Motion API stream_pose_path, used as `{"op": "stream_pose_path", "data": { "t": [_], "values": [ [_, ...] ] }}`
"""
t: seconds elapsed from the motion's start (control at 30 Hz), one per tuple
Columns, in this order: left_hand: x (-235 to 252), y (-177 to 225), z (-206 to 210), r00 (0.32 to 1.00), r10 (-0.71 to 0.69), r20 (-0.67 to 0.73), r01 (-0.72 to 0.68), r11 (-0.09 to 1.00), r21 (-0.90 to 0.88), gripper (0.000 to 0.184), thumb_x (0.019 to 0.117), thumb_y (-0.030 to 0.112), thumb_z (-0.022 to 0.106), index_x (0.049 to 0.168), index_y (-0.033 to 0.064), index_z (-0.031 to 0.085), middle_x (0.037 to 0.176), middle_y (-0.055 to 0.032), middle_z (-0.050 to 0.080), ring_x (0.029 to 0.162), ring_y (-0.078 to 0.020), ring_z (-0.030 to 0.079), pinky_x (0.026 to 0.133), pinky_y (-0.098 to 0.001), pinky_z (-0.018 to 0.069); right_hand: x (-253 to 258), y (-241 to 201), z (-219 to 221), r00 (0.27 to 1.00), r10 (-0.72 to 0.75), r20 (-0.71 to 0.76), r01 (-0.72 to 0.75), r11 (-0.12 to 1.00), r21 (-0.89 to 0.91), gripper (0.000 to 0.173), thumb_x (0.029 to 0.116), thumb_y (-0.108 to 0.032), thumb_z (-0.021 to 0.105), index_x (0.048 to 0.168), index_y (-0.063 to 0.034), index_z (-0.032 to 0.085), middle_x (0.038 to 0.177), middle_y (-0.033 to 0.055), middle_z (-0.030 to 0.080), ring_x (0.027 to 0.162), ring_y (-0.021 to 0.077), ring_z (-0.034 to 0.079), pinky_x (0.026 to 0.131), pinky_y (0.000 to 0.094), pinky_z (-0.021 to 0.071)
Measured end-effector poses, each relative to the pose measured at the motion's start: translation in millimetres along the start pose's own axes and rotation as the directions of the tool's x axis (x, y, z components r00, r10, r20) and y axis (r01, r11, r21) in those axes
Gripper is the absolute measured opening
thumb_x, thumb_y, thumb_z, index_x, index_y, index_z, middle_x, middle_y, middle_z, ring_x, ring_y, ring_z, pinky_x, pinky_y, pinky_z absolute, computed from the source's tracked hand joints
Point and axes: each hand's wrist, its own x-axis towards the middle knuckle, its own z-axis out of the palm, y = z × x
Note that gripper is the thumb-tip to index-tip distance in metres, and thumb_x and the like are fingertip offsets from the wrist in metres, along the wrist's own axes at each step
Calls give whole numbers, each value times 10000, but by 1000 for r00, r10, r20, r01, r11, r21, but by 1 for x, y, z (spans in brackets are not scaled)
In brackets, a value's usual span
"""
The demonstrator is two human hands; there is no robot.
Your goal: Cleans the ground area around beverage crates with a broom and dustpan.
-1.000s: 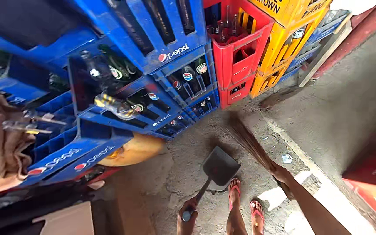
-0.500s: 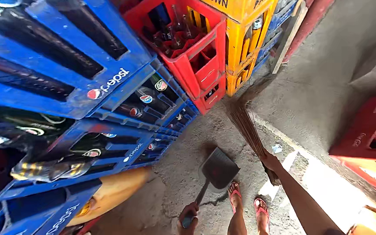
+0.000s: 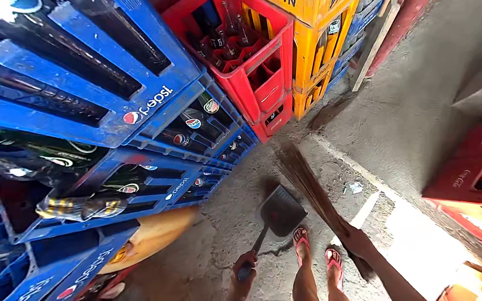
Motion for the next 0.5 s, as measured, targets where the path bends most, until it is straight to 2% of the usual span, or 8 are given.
{"op": "stream_pose_path", "data": {
  "t": [0.07, 0.13, 0.2, 0.27, 0.33, 0.37, 0.43, 0.5],
  "values": [
    [-6, -1, 2, 1000, 4, -2, -4, 1000, 10, 155, 718, 3, 611, 865, -33, 647, 1018, -62, 722, 1087, -94, 670, 1022, -285, 520, 51, -16, 14, 998, 41, 55, -36, 995, -94, 679, 1061, -456, 506, 1652, -333, 196, 1317, 246, 650, 1219, 442, 620, 1047, 624, 456],
    [-15, 4, 1, 1000, 3, -9, -3, 1000, 14, 133, 724, -5, 606, 851, -28, 642, 1032, -60, 719, 1079, -77, 666, 1008, -268, 521, 70, 4, 24, 995, 88, 49, -81, 989, -128, 666, 1065, -440, 498, 1651, -334, 200, 1336, 247, 642, 1229, 450, 616, 1045, 642, 454],
    [-24, 6, -6, 1000, 9, -20, -9, 1000, 15, 127, 731, -10, 608, 852, -19, 646, 1027, -48, 721, 1083, -70, 663, 1014, -264, 517, 39, 41, 26, 992, 123, -6, -123, 988, -94, 656, 1065, -420, 506, 1648, -323, 221, 1289, 272, 659, 1174, 478, 637, 1005, 675, 468],
    [-30, 3, -8, 999, 1, -38, 0, 1000, 22, 146, 724, -18, 601, 862, -29, 647, 1022, -54, 723, 1078, -77, 667, 1016, -266, 515, -21, 65, 17, 987, 158, -36, -160, 986, -46, 669, 1053, -412, 536, 1645, -306, 243, 1223, 279, 683, 1114, 482, 660, 970, 672, 488],
    [-39, 3, -6, 998, -24, -65, 26, 999, 35, 170, 710, -9, 598, 866, -57, 645, 1012, -74, 720, 1082, -90, 668, 1028, -274, 508, -70, 71, 10, 986, 163, -37, -163, 987, 7, 686, 1043, -378, 574, 1643, -265, 262, 1210, 285, 685, 1105, 485, 661, 971, 671, 482],
    [-41, 3, -4, 996, -28, -80, 31, 999, 37, 173, 706, -8, 601, 865, -63, 645, 1009, -79, 720, 1079, -93, 669, 1025, -275, 510, -79, 68, 7, 988, 146, -40, -146, 989, 8, 684, 1042, -374, 577, 1642, -274, 264, 1213, 276, 688, 1104, 476, 664, 972, 667, 484],
    [-47, 3, 4, 995, -16, -99, 19, 999, 33, 171, 706, 2, 606, 865, -49, 644, 1016, -63, 723, 1075, -77, 670, 1012, -261, 516, -61, 57, 0, 995, 89, -49, -90, 996, -22, 668, 1047, -396, 557, 1640, -303, 265, 1217, 257, 693, 1107, 456, 669, 977, 657, 487],
    [-57, 0, 8, 994, 7, -113, -3, 999, 33, 166, 711, 2, 615, 873, -11, 652, 1024, -33, 727, 1063, -67, 674, 992, -257, 532, -9, 49, -5, 997, 55, -54, -59, 994, -87, 661, 1061, -465, 497, 1647, -338, 220, 1238, 241, 689, 1132, 444, 663, 992, 640, 490]
  ]
}}
